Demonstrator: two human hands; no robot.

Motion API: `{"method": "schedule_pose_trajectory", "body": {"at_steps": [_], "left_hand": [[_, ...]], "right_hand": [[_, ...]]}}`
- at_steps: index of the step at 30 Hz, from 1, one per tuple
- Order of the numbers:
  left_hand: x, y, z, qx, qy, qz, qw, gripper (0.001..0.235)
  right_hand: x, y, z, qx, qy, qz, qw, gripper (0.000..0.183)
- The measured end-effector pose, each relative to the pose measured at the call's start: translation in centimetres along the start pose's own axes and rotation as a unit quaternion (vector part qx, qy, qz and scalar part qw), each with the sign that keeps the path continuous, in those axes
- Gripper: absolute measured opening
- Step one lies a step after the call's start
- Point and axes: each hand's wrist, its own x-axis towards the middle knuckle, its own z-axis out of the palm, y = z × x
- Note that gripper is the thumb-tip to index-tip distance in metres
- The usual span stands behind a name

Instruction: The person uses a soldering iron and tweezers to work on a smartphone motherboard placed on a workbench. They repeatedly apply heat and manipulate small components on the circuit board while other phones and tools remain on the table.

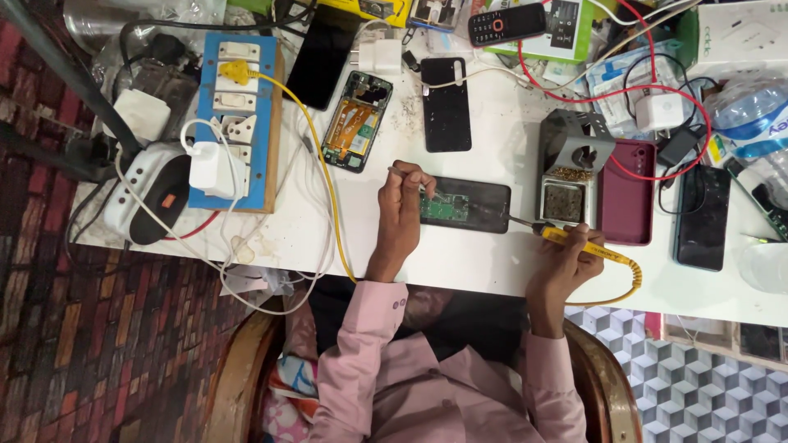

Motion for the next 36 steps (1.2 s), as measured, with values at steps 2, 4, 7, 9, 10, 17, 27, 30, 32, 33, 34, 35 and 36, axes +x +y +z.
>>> {"method": "schedule_pose_trajectory", "body": {"at_steps": [2, 4, 7, 9, 10, 17, 27, 30, 32, 33, 34, 35, 36], "left_hand": [[0.0, 0.0, -0.1, 0.009, 0.000, -0.006, 1.000, 0.027], [0.0, 0.0, -0.1, 0.013, 0.002, -0.020, 1.000, 0.027], [0.1, 0.0, 0.0, 0.006, 0.001, -0.010, 1.000, 0.027], [0.2, 0.0, -0.1, 0.002, -0.002, 0.000, 1.000, 0.027], [0.1, 0.1, 0.0, 0.002, -0.003, 0.001, 1.000, 0.027], [0.0, 0.1, 0.0, 0.002, -0.001, 0.018, 1.000, 0.027], [0.1, -0.1, -0.1, 0.010, -0.004, 0.015, 1.000, 0.027], [0.0, 0.1, 0.0, 0.018, -0.005, 0.009, 1.000, 0.027], [-0.1, 0.1, 0.0, 0.019, -0.004, 0.013, 1.000, 0.027], [-0.1, 0.2, -0.1, 0.026, -0.005, 0.010, 1.000, 0.028], [-0.1, 0.2, -0.1, 0.030, -0.007, 0.008, 0.999, 0.028], [0.1, 0.1, -0.1, 0.035, -0.008, 0.007, 0.999, 0.028], [0.0, 0.1, -0.1, 0.034, -0.007, 0.007, 0.999, 0.028]], "right_hand": [[0.0, 0.1, 0.0, 0.003, -0.008, -0.007, 1.000, 0.029], [0.1, 0.1, 0.0, 0.021, -0.001, -0.001, 1.000, 0.031], [0.1, 0.0, 0.1, 0.032, 0.018, 0.015, 0.999, 0.030], [0.0, 0.0, 0.2, 0.031, 0.021, 0.020, 0.999, 0.030], [0.0, -0.1, 0.1, 0.028, 0.016, 0.019, 0.999, 0.031], [-0.2, -0.2, 0.1, 0.014, -0.001, 0.015, 1.000, 0.027], [-0.1, 0.4, -0.1, 0.013, 0.002, 0.001, 1.000, 0.028], [-0.2, 0.5, -0.4, 0.017, 0.000, -0.005, 1.000, 0.026], [-0.2, 0.7, -0.4, 0.034, 0.008, -0.004, 0.999, 0.026], [-0.3, 0.8, -0.5, 0.022, 0.016, 0.008, 1.000, 0.026], [-0.3, 0.9, -0.7, 0.011, 0.025, 0.018, 0.999, 0.027], [-0.2, 1.1, -0.8, -0.001, 0.033, 0.028, 0.999, 0.027], [-0.1, 1.3, -1.0, 0.013, 0.042, 0.035, 0.998, 0.026]]}}
